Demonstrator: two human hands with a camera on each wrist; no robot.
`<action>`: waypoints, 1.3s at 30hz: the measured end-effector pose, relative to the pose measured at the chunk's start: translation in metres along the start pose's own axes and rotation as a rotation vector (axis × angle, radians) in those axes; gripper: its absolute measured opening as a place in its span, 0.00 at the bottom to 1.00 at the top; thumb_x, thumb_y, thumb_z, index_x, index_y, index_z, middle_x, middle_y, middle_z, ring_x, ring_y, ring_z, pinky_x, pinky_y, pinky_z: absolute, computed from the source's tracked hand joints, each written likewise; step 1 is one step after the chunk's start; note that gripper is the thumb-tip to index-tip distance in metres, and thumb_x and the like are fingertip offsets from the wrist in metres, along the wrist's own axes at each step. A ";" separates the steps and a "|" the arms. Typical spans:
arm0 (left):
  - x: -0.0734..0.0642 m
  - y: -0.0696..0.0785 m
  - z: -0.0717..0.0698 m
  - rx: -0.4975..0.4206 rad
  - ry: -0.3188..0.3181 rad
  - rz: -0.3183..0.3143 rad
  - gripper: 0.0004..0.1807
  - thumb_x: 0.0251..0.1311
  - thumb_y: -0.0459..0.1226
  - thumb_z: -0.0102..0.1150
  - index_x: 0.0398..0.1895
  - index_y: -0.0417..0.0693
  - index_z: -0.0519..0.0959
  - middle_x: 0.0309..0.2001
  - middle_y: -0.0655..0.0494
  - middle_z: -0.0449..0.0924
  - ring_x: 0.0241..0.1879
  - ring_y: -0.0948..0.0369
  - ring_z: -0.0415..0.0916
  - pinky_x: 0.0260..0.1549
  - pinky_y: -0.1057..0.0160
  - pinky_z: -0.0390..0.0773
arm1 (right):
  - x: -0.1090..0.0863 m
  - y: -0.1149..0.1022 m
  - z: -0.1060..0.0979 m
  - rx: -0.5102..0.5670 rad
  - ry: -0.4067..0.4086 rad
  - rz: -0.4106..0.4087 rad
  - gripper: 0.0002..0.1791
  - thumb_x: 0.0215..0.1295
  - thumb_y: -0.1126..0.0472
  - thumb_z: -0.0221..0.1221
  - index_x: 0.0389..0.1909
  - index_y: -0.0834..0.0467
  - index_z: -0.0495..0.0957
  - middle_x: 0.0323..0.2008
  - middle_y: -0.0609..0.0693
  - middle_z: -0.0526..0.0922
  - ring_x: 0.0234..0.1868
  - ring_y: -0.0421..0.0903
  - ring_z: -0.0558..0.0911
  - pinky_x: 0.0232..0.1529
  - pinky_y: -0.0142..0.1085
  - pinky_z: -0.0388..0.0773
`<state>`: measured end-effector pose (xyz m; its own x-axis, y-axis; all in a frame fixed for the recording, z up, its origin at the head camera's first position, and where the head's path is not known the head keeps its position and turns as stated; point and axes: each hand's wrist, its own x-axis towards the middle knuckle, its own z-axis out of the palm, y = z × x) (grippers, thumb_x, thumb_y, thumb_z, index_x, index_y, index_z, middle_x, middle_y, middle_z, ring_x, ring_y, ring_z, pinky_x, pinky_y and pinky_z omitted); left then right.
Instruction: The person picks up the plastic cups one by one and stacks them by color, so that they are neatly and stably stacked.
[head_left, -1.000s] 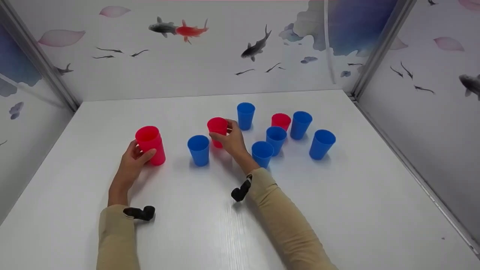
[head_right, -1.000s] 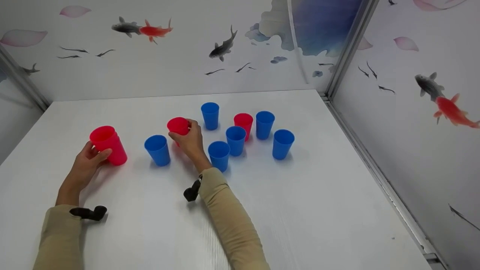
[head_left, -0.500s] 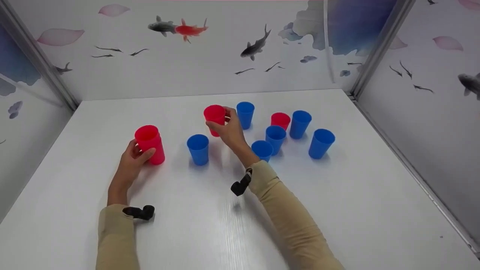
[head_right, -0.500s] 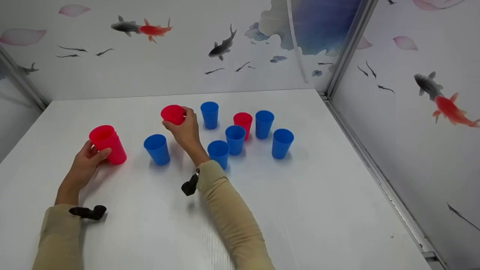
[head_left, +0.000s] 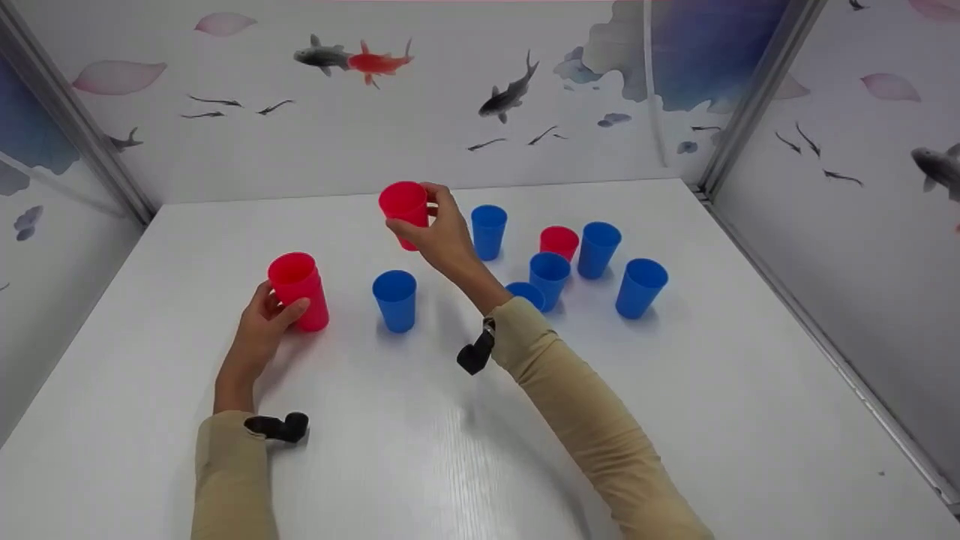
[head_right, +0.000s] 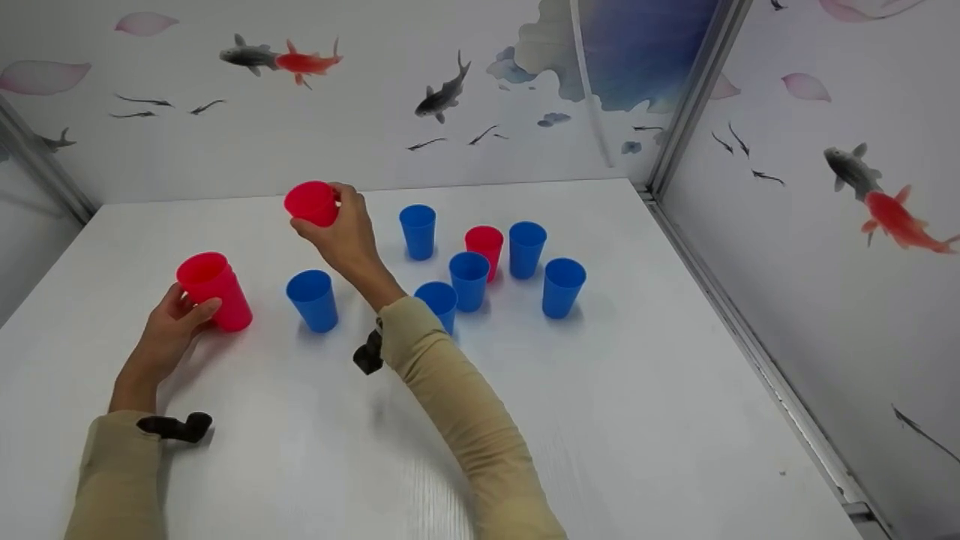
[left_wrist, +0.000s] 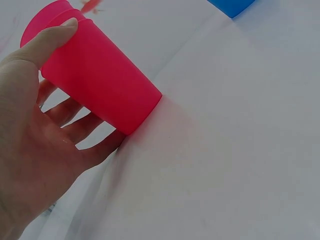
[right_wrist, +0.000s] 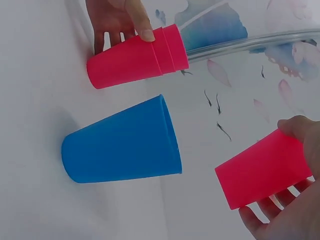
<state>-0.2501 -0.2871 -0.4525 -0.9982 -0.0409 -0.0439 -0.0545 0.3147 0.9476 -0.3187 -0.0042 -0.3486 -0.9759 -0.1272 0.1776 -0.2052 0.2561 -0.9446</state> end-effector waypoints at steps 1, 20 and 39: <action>0.000 0.000 0.000 0.002 0.000 0.000 0.52 0.64 0.58 0.61 0.81 0.54 0.42 0.78 0.49 0.54 0.77 0.48 0.54 0.73 0.49 0.65 | 0.000 -0.003 0.001 -0.004 -0.009 -0.003 0.45 0.55 0.58 0.73 0.72 0.52 0.60 0.67 0.50 0.70 0.67 0.47 0.70 0.52 0.38 0.85; 0.001 -0.002 0.001 -0.038 0.000 -0.043 0.55 0.60 0.60 0.63 0.81 0.58 0.41 0.79 0.51 0.53 0.78 0.48 0.51 0.74 0.48 0.63 | 0.000 -0.036 0.041 -0.034 -0.162 -0.049 0.44 0.57 0.54 0.72 0.72 0.49 0.61 0.67 0.50 0.71 0.63 0.46 0.73 0.48 0.32 0.84; 0.003 0.002 0.000 -0.007 0.022 -0.047 0.56 0.56 0.58 0.67 0.81 0.62 0.43 0.79 0.55 0.54 0.78 0.51 0.53 0.73 0.51 0.65 | -0.011 -0.048 0.092 0.093 -0.275 -0.053 0.42 0.58 0.53 0.72 0.72 0.47 0.63 0.65 0.47 0.74 0.58 0.39 0.75 0.46 0.27 0.83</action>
<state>-0.2528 -0.2867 -0.4502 -0.9938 -0.0761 -0.0811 -0.1007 0.3056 0.9468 -0.2917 -0.1035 -0.3307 -0.9047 -0.3958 0.1576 -0.2348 0.1545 -0.9597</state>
